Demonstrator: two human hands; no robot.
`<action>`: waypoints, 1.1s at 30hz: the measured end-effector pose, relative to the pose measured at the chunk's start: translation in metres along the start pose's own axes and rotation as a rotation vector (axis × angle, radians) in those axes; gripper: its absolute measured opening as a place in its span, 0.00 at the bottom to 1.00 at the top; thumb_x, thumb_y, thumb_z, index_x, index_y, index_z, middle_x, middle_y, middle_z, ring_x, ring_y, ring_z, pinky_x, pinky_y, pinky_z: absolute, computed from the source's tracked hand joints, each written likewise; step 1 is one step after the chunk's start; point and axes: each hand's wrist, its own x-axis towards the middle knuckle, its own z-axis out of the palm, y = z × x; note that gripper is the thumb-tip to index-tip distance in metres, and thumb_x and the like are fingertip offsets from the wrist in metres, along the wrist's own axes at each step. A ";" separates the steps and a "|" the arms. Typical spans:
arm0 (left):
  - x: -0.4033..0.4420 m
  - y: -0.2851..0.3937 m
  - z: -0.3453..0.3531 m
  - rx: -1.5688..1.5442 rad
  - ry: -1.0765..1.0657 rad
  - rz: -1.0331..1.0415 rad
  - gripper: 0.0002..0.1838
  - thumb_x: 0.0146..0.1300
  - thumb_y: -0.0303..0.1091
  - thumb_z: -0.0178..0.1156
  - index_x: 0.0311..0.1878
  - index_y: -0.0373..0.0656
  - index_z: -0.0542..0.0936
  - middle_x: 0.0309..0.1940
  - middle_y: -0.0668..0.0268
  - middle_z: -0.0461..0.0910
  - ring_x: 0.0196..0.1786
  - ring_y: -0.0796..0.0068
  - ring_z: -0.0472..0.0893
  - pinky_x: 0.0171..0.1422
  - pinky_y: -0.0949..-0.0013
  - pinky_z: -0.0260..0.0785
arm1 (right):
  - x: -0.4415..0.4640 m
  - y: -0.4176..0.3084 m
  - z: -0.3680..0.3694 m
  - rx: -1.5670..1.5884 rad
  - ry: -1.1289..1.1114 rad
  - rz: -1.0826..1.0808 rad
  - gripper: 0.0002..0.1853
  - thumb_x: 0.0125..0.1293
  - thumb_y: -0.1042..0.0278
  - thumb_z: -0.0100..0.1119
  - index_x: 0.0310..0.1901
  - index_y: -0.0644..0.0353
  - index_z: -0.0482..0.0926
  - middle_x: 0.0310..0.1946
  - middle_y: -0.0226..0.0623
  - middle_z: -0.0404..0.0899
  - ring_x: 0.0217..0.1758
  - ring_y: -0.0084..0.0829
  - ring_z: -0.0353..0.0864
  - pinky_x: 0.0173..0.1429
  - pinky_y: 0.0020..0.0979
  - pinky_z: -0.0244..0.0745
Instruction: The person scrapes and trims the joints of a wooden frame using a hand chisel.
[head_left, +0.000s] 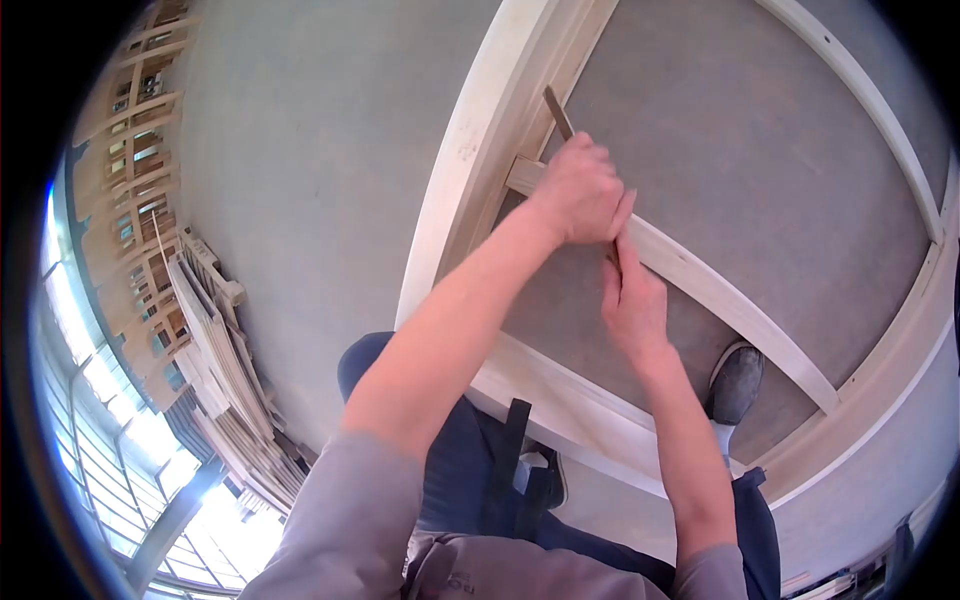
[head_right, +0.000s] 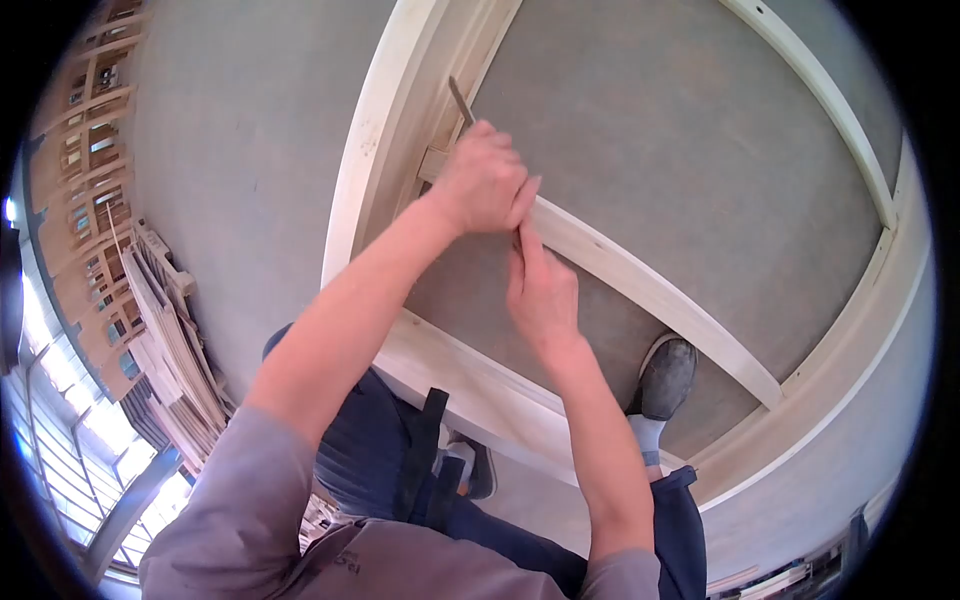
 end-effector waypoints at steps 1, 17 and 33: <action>0.008 -0.012 0.003 0.008 -0.003 0.000 0.17 0.56 0.37 0.64 0.13 0.44 0.80 0.16 0.62 0.78 0.29 0.62 0.77 0.48 0.60 0.67 | 0.013 -0.001 0.000 -0.002 0.008 -0.008 0.28 0.71 0.74 0.58 0.73 0.58 0.68 0.32 0.50 0.85 0.30 0.51 0.85 0.35 0.47 0.78; -0.072 0.025 0.007 -0.116 0.152 -0.130 0.14 0.49 0.35 0.63 0.11 0.44 0.77 0.15 0.60 0.76 0.27 0.59 0.75 0.44 0.57 0.64 | -0.046 -0.009 0.009 -0.045 -0.345 0.107 0.34 0.66 0.73 0.61 0.74 0.57 0.65 0.24 0.53 0.82 0.28 0.56 0.84 0.35 0.52 0.80; -0.015 0.011 -0.009 -0.229 0.132 -0.293 0.20 0.60 0.36 0.61 0.12 0.44 0.77 0.14 0.60 0.77 0.20 0.57 0.75 0.34 0.58 0.64 | 0.018 -0.047 -0.093 0.332 -0.294 0.475 0.22 0.69 0.73 0.62 0.65 0.60 0.79 0.35 0.32 0.83 0.33 0.19 0.73 0.42 0.24 0.73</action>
